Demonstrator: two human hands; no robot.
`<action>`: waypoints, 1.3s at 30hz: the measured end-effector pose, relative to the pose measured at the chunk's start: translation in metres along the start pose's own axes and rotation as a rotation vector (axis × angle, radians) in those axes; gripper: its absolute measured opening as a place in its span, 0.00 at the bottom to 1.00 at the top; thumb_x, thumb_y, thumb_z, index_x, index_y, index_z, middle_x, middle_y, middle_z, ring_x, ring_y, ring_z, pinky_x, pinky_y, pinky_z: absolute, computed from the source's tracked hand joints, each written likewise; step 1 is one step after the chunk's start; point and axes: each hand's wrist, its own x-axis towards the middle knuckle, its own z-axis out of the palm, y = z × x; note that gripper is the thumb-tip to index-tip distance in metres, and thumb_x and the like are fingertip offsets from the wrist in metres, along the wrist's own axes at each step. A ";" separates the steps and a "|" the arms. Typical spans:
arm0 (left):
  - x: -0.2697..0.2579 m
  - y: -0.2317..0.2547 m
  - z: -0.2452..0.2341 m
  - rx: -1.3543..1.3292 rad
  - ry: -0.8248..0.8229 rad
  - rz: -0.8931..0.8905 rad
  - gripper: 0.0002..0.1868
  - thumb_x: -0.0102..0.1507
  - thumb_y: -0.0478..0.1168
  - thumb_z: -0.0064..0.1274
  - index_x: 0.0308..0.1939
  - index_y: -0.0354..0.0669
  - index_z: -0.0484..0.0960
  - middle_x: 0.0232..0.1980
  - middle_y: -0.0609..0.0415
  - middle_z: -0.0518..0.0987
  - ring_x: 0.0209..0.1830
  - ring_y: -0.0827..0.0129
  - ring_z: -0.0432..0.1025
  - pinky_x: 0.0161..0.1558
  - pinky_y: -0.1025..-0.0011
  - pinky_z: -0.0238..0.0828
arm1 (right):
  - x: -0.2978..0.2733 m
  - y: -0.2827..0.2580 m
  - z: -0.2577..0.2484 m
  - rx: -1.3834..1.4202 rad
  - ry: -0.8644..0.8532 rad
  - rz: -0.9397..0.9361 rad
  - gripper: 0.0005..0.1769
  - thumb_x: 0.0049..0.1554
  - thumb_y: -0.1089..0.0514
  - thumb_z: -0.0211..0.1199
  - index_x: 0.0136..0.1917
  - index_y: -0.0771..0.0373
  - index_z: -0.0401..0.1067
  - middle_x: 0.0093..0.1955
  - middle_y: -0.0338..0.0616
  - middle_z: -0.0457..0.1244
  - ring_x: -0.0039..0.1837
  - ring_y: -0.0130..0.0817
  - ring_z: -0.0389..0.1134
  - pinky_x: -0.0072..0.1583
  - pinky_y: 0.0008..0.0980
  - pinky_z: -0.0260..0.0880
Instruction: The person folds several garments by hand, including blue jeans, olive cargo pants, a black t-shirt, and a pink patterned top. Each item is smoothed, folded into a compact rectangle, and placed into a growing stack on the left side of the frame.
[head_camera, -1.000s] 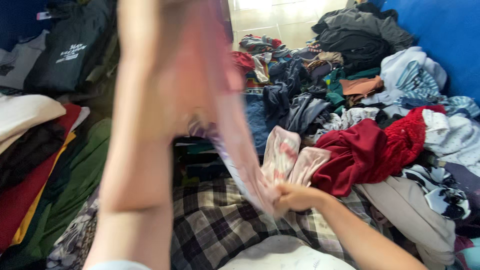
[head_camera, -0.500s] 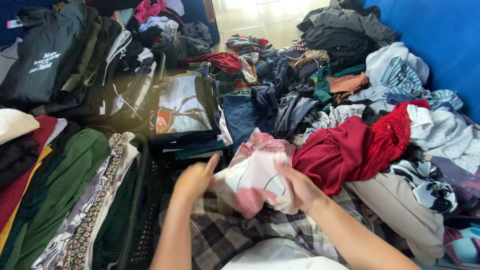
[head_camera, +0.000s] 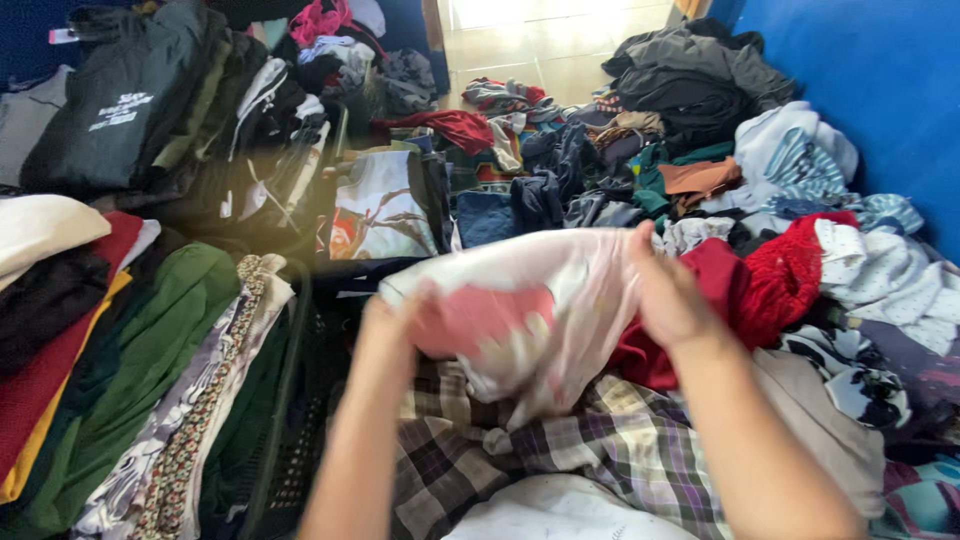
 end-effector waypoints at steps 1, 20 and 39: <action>0.010 0.020 -0.005 0.000 -0.014 0.088 0.15 0.66 0.43 0.59 0.49 0.35 0.85 0.42 0.54 0.84 0.40 0.72 0.76 0.46 0.70 0.71 | 0.006 -0.008 -0.013 -0.019 -0.024 -0.087 0.32 0.70 0.39 0.45 0.60 0.71 0.73 0.60 0.46 0.69 0.63 0.30 0.68 0.66 0.34 0.65; 0.072 0.122 0.039 -0.168 -0.290 0.381 0.10 0.73 0.37 0.50 0.53 0.34 0.82 0.49 0.57 0.82 0.48 0.77 0.74 0.51 0.76 0.68 | 0.020 -0.075 -0.033 0.400 -0.113 -0.231 0.18 0.66 0.53 0.54 0.63 0.65 0.71 0.66 0.46 0.67 0.70 0.39 0.67 0.76 0.43 0.62; 0.079 0.135 0.060 0.486 -0.048 0.512 0.31 0.63 0.31 0.62 0.70 0.36 0.73 0.46 0.44 0.84 0.39 0.76 0.74 0.44 0.74 0.72 | 0.043 -0.116 -0.051 -0.312 0.004 -0.473 0.11 0.70 0.62 0.57 0.63 0.66 0.74 0.55 0.37 0.69 0.54 0.23 0.68 0.59 0.26 0.68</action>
